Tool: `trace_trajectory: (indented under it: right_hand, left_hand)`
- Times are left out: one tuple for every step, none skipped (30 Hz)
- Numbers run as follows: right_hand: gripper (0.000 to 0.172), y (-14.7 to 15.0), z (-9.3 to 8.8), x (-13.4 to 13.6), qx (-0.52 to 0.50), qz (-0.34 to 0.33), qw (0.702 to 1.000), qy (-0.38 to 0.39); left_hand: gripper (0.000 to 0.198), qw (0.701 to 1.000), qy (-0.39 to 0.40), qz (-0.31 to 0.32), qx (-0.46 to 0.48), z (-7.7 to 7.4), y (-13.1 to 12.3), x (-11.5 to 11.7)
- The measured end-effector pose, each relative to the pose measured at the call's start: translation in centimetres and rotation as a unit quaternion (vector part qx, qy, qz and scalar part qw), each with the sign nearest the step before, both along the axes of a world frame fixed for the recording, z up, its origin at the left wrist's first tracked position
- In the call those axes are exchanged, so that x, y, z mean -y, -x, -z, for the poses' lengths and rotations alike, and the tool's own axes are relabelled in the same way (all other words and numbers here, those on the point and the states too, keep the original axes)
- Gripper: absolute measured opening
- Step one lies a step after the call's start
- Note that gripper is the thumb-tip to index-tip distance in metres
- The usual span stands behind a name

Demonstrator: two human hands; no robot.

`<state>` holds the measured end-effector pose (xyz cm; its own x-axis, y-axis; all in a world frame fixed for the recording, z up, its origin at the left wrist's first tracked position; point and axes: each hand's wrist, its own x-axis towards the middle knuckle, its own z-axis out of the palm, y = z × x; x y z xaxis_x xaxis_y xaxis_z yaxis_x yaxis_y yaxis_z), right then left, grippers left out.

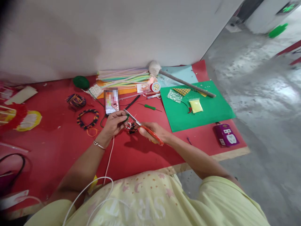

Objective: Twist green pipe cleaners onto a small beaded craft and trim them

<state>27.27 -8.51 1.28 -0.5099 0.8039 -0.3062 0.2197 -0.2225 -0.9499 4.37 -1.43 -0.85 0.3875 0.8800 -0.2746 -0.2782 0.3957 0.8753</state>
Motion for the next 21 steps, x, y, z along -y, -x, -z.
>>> trace_trajectory:
  right_hand:
    - [0.062, -0.05, -0.09, 0.05, 0.015, 0.004, 1.0, -0.003]
    - [0.061, -0.09, -0.17, 0.1, 0.026, 0.005, 1.0, -0.006]
    - [0.061, -0.13, -0.24, 0.13, 0.031, 0.003, 0.999, -0.009]
    - [0.062, -0.16, -0.28, 0.15, 0.027, -0.002, 1.0, -0.013]
    - [0.063, -0.18, -0.3, 0.14, 0.02, -0.01, 1.0, -0.017]
    - [0.064, -0.17, -0.3, 0.13, 0.013, -0.016, 1.0, -0.02]
    - [0.064, -0.15, -0.29, 0.11, 0.007, -0.022, 1.0, -0.021]
    - [0.064, -0.11, -0.29, 0.09, 0.005, -0.023, 1.0, -0.02]
    - [0.064, -0.07, -0.3, 0.08, 0.007, -0.02, 1.0, -0.019]
    - [0.063, -0.01, -0.33, 0.1, 0.013, -0.015, 1.0, -0.015]
    - [0.063, 0.04, -0.38, 0.13, 0.02, -0.006, 1.0, -0.011]
    - [0.062, 0.09, -0.44, 0.18, 0.026, 0.002, 1.0, -0.008]
    - [0.062, 0.13, -0.5, 0.24, 0.03, 0.01, 0.999, -0.007]
    - [0.062, 0.16, -0.56, 0.3, 0.031, 0.015, 0.999, -0.007]
    - [0.064, 0.18, -0.6, 0.36, 0.027, 0.016, 1.0, -0.005]
    - [0.067, 0.21, -0.61, 0.39, 0.019, 0.015, 1.0, -0.001]
    - [0.07, 0.22, -0.61, 0.41, 0.01, 0.012, 1.0, 0.002]
    - [0.073, 0.24, -0.58, 0.42, 0.002, 0.008, 1.0, 0.006]
    - [0.075, 0.25, -0.55, 0.41, -0.003, 0.003, 1.0, 0.01]
    - [0.076, 0.25, -0.5, 0.4, -0.005, 0.0, 1.0, 0.012]
    - [0.076, 0.25, -0.45, 0.39, -0.005, 0.0, 1.0, 0.012]
  left_hand:
    - [0.031, 1.0, 0.001, -0.003, 0.003, -0.01, -0.03, 0.0]
    - [0.031, 1.0, 0.001, -0.004, 0.006, -0.01, -0.05, -0.02]
    - [0.031, 1.0, 0.001, -0.003, 0.007, 0.0, -0.06, -0.05]
    - [0.031, 1.0, 0.001, -0.002, 0.008, 0.02, -0.06, -0.09]
    - [0.031, 1.0, 0.0, -0.003, 0.008, 0.05, -0.05, -0.12]
    - [0.03, 1.0, 0.0, -0.004, 0.007, 0.1, -0.03, -0.15]
    - [0.03, 1.0, 0.0, -0.007, 0.005, 0.16, 0.0, -0.18]
    - [0.03, 1.0, -0.001, -0.01, 0.003, 0.21, 0.04, -0.2]
    - [0.03, 1.0, -0.001, -0.011, 0.001, 0.27, 0.08, -0.21]
    - [0.029, 1.0, -0.001, -0.013, 0.0, 0.32, 0.12, -0.21]
    - [0.029, 1.0, -0.002, -0.015, 0.0, 0.38, 0.16, -0.21]
    - [0.029, 1.0, -0.003, -0.014, 0.001, 0.43, 0.19, -0.2]
    - [0.029, 1.0, -0.006, -0.014, 0.004, 0.47, 0.2, -0.2]
    - [0.028, 1.0, -0.009, -0.013, 0.008, 0.52, 0.2, -0.19]
    - [0.028, 1.0, -0.012, -0.011, 0.012, 0.57, 0.18, -0.2]
    - [0.028, 1.0, -0.014, -0.011, 0.015, 0.62, 0.14, -0.21]
    - [0.028, 1.0, -0.015, -0.01, 0.017, 0.65, 0.11, -0.22]
    - [0.028, 1.0, -0.016, -0.011, 0.016, 0.68, 0.08, -0.23]
    - [0.029, 1.0, -0.014, -0.013, 0.013, 0.7, 0.06, -0.24]
    - [0.029, 1.0, -0.012, -0.015, 0.009, 0.71, 0.04, -0.25]
    - [0.029, 1.0, -0.011, -0.017, 0.005, 0.71, 0.04, -0.25]
